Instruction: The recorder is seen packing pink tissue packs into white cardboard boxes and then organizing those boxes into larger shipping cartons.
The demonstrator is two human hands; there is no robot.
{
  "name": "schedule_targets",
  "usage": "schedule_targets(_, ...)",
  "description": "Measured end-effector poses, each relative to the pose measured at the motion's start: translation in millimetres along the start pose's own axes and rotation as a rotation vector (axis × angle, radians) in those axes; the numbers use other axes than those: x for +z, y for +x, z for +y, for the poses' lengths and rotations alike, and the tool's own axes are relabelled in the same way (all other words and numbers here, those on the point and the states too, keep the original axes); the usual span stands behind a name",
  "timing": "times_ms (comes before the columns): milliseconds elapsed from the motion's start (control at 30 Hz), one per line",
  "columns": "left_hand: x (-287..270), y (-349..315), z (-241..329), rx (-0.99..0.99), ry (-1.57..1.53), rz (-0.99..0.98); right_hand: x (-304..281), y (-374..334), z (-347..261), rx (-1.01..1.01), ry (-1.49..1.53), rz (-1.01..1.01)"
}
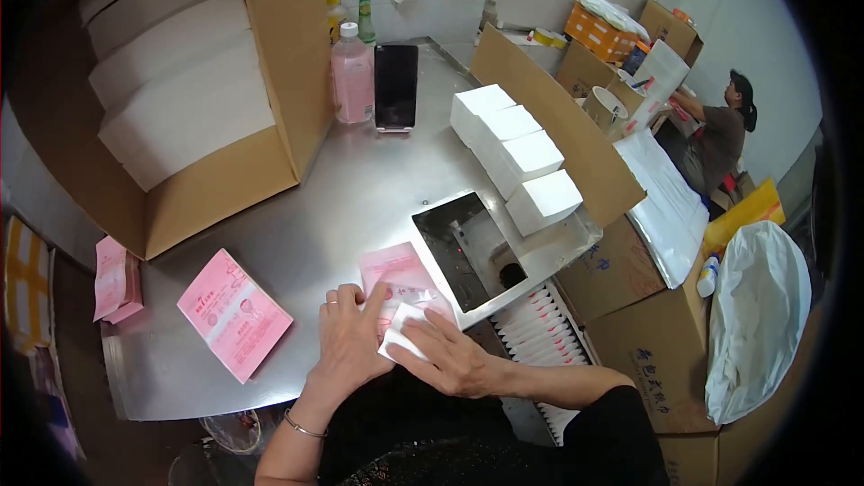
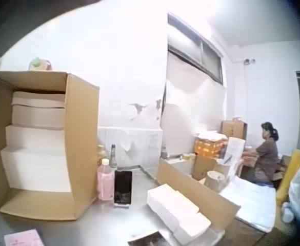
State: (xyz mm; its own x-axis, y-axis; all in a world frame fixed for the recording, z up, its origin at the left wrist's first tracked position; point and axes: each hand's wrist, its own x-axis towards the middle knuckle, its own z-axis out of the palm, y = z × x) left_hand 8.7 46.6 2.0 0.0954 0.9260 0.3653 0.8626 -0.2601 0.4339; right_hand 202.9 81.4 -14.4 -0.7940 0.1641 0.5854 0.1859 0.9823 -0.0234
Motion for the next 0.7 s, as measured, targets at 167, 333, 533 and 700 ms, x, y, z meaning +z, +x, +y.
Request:
schedule_targets(167,-3.0,4.8,25.9,-0.049,-0.032,-0.039,27.4,47.0,74.3,0.389,-0.091,-0.384)
schedule_targets(333,-29.1,-26.9,-2.1,-0.019,-0.001,-0.075,32.7,-4.9,140.6,0.817,0.066,-0.220)
schedule_targets(533,-64.0,-58.1,-30.8,-0.113,0.058,0.284,-33.4,-10.4,117.1,0.614,-0.157,0.111)
schedule_targets(700,-91.5,-87.2,-76.6,-0.435,0.374,0.374,-74.0,-37.8,163.3,0.716,-0.846,0.086)
